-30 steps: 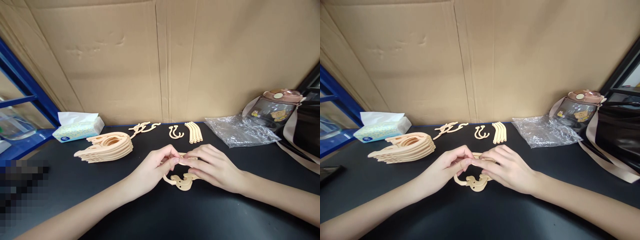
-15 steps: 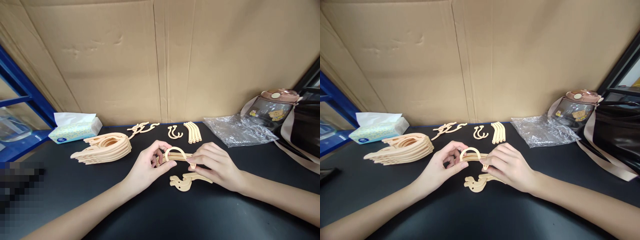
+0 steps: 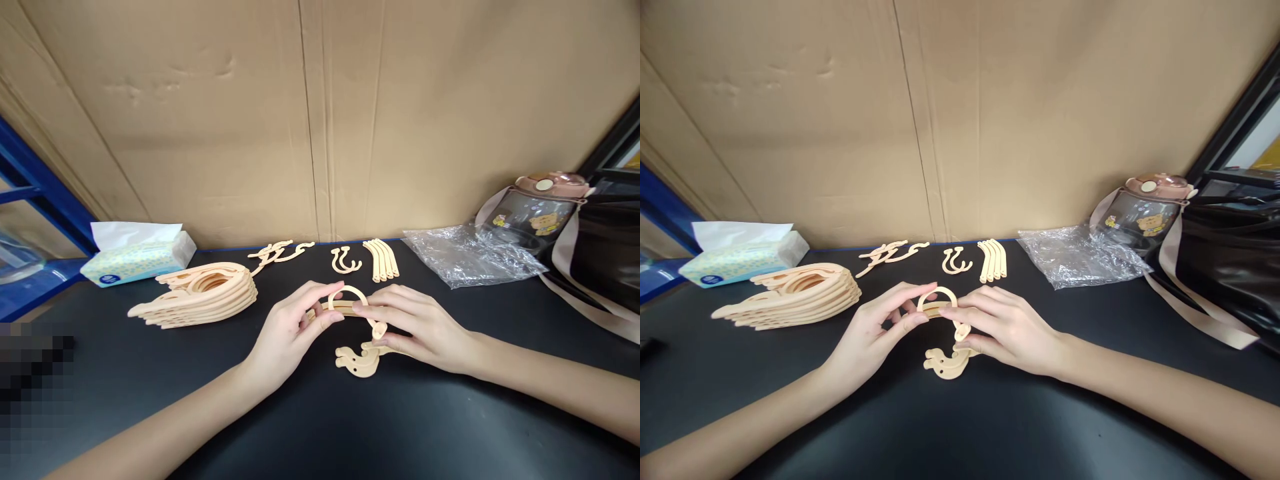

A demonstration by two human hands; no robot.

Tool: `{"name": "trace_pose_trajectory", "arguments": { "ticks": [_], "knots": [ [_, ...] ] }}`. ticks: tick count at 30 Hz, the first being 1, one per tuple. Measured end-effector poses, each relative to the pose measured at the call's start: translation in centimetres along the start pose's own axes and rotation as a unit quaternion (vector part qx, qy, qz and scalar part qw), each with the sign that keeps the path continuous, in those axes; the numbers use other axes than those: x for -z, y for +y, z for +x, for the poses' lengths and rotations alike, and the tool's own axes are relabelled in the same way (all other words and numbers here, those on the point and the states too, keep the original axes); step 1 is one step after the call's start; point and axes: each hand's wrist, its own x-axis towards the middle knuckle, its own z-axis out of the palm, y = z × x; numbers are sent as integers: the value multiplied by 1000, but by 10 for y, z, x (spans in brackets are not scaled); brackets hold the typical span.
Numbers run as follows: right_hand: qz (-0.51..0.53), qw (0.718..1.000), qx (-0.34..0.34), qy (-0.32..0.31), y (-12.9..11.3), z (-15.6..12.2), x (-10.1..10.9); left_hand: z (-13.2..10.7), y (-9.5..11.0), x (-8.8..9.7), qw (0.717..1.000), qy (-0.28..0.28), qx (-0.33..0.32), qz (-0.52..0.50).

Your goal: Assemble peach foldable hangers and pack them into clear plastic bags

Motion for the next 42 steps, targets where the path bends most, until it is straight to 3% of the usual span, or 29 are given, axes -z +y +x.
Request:
{"name": "trace_pose_trajectory", "arguments": {
  "ticks": [20, 42],
  "knots": [
    [41, 998, -21, -36, 1, 0, 3, -2, 3, 0, 1000, -19, -21, -4],
    [24, 999, -16, -20, -2, 2, 2, -2, 3, 0, 999, -19, -10, 35]
  ]
}}
